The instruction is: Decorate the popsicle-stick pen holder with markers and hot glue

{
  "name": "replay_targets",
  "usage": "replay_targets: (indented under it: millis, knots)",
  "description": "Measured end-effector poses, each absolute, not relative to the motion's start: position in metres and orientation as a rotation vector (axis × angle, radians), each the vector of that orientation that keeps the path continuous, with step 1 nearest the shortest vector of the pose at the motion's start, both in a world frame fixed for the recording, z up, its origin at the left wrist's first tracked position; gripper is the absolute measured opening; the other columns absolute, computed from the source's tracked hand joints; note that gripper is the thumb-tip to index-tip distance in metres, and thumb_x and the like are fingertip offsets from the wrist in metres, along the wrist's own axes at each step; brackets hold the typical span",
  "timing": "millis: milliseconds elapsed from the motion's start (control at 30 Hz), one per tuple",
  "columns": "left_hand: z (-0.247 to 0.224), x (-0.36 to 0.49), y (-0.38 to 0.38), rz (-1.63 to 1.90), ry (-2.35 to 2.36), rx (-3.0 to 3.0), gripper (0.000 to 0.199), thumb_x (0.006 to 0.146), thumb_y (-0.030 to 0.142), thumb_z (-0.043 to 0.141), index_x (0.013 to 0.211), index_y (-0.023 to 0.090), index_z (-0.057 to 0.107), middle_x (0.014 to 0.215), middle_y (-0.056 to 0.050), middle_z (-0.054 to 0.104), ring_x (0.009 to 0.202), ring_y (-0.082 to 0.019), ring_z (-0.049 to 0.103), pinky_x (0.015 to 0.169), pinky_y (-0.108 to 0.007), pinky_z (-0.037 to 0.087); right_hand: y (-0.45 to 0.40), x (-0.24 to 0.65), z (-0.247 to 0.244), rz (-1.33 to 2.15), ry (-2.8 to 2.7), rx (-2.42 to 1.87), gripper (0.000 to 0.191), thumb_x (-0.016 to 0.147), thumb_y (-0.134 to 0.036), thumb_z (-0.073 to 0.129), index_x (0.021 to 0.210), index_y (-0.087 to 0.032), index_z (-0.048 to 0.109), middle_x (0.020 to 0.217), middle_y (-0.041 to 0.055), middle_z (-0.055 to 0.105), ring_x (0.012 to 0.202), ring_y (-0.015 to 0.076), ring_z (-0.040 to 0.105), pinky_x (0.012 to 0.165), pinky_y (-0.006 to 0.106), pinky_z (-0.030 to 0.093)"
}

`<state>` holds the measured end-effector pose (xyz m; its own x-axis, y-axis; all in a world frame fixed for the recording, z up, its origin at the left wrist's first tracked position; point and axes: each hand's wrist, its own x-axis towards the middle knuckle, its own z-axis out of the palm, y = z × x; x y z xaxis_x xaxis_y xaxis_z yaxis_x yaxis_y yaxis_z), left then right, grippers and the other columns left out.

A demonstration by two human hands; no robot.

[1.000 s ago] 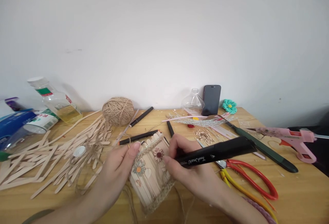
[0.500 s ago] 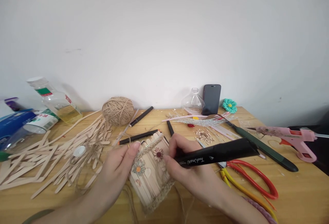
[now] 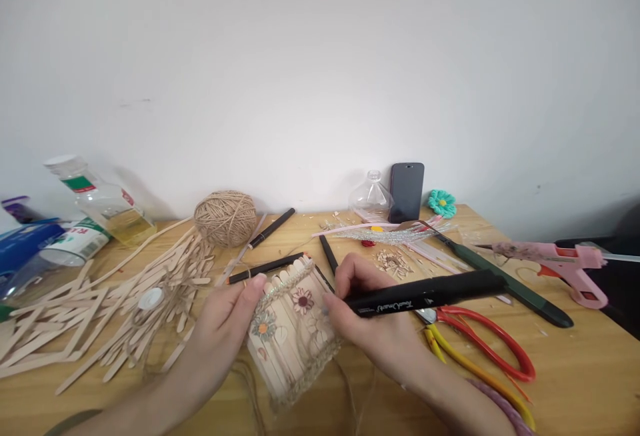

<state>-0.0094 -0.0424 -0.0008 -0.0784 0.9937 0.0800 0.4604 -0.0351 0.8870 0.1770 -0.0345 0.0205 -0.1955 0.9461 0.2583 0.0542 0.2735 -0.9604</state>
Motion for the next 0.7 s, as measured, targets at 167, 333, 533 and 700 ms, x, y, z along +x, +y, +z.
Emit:
replay_targets:
  millis: [167,333,533,700]
  knots:
    - [-0.0002,-0.0088,-0.0419,1.033,1.514,1.532,0.047,0.085,0.055,0.044,0.055,0.019,0.049,0.056,0.002,0.053,0.056,-0.015,0.048,0.054,-0.023,0.043,-0.0348,0.1773,0.0160,1.094,-1.551,-0.968,0.022,0.073,-0.020,0.053,0.059,-0.023,0.037,0.055,-0.0072,0.035,0.050,0.0091,0.030,0.045,0.023,0.024]
    - [-0.0024,-0.0098,-0.0414,1.036,1.520,1.520,0.047,0.085,0.055,0.044,0.055,0.019,0.049,0.057,0.001,0.052,0.056,-0.015,0.047,0.052,-0.023,0.042,-0.0347,0.1786,0.0143,1.080,-1.571,-0.958,0.023,0.077,-0.022,0.054,0.061,-0.023,0.038,0.056,-0.0070,0.037,0.051,0.0093,0.032,0.045,0.023,0.025]
    - [-0.0032,-0.0104,-0.0401,1.051,1.512,1.548,0.048,0.085,0.057,0.044,0.056,0.019,0.051,0.056,0.001,0.054,0.056,-0.015,0.048,0.051,-0.023,0.042,-0.0350,0.1791,0.0136,1.105,-1.581,-0.933,0.023,0.079,-0.022,0.053,0.062,-0.023,0.038,0.057,-0.0071,0.037,0.051,0.0095,0.033,0.046,0.023,0.026]
    - [-0.0043,-0.0107,-0.0399,1.046,1.524,1.557,0.049,0.084,0.057,0.045,0.055,0.019,0.052,0.056,0.001,0.055,0.056,-0.015,0.050,0.052,-0.023,0.044,-0.0361,0.1783,0.0143,1.119,-1.571,-0.929,0.022,0.079,-0.022,0.053,0.062,-0.023,0.038,0.057,-0.0074,0.036,0.051,0.0094,0.032,0.046,0.023,0.025]
